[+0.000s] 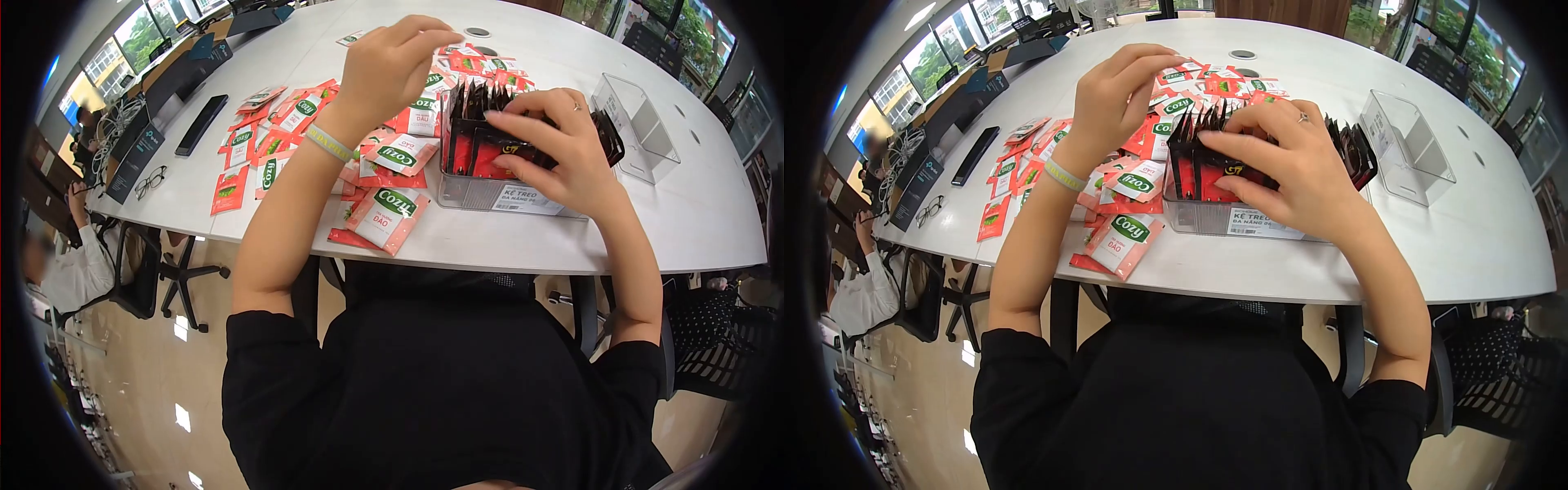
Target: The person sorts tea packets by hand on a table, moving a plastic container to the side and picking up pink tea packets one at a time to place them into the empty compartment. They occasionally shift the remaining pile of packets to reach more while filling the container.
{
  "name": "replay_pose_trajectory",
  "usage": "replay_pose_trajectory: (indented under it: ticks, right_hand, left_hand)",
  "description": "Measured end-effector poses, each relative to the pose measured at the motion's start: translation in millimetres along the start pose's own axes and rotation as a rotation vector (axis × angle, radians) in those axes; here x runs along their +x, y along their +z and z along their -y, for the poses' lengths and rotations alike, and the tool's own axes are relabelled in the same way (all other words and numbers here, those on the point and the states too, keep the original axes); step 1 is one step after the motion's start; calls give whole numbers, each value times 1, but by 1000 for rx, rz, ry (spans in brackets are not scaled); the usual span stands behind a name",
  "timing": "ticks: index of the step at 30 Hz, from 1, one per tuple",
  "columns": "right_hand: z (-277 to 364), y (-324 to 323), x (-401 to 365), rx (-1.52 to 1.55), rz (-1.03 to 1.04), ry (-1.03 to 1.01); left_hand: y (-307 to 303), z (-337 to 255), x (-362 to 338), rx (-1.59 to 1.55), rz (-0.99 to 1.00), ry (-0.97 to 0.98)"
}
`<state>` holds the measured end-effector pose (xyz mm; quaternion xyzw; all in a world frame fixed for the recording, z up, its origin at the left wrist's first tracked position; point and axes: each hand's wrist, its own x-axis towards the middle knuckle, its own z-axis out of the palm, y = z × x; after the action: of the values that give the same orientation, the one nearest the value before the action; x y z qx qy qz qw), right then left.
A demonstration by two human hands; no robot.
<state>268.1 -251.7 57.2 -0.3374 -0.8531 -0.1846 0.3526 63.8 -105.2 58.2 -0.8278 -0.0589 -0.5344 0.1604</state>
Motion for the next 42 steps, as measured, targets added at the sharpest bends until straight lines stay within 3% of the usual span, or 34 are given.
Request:
replay_pose_trajectory:
  ticks: [3,5,9,12,15,16,18,22,26,29,33,36,39,40,42]
  right_hand:
    - [-3,1,-3,-57,73,-14]
    - [-3,1,-2,-68,40,-18]
    - [1,3,1,-113,43,-1]
    - [3,8,5,-181,-29,-54]
    - [3,13,4,-229,-110,-71]
    - [2,14,3,-224,-95,-48]
    - [2,16,3,-218,-83,-24]
    - [4,18,4,-232,-114,-13]
    - [5,18,2,-272,-124,-7]
    - [5,17,2,-254,-118,-7]
    - [6,15,2,-220,-114,-1]
    - [5,13,1,-215,-109,-11]
    - [5,12,1,-213,-160,-22]
    - [4,12,0,-207,-203,-33]
    - [4,11,0,-201,-245,-44]
  left_hand:
    - [-3,18,-9,94,87,-173]
    - [-8,37,-17,209,298,-454]
    - [-14,84,-50,264,332,-473]
    - [-25,98,-53,210,358,-650]
    - [-49,100,-42,122,654,-849]
    - [-53,95,-37,124,656,-848]
    - [-56,85,-32,2,1065,-1024]
    - [-41,91,-48,106,1222,-994]
    - [-39,98,-61,50,1106,-1017]
    - [-39,99,-57,5,1213,-1115]
    - [-41,101,-55,-11,1236,-1105]
    - [-48,106,-51,-88,1119,-1070]
    - [-50,106,-43,-270,657,-952]
    - [-49,106,-43,-270,658,-951]
    - [-50,101,-39,-547,439,-889]
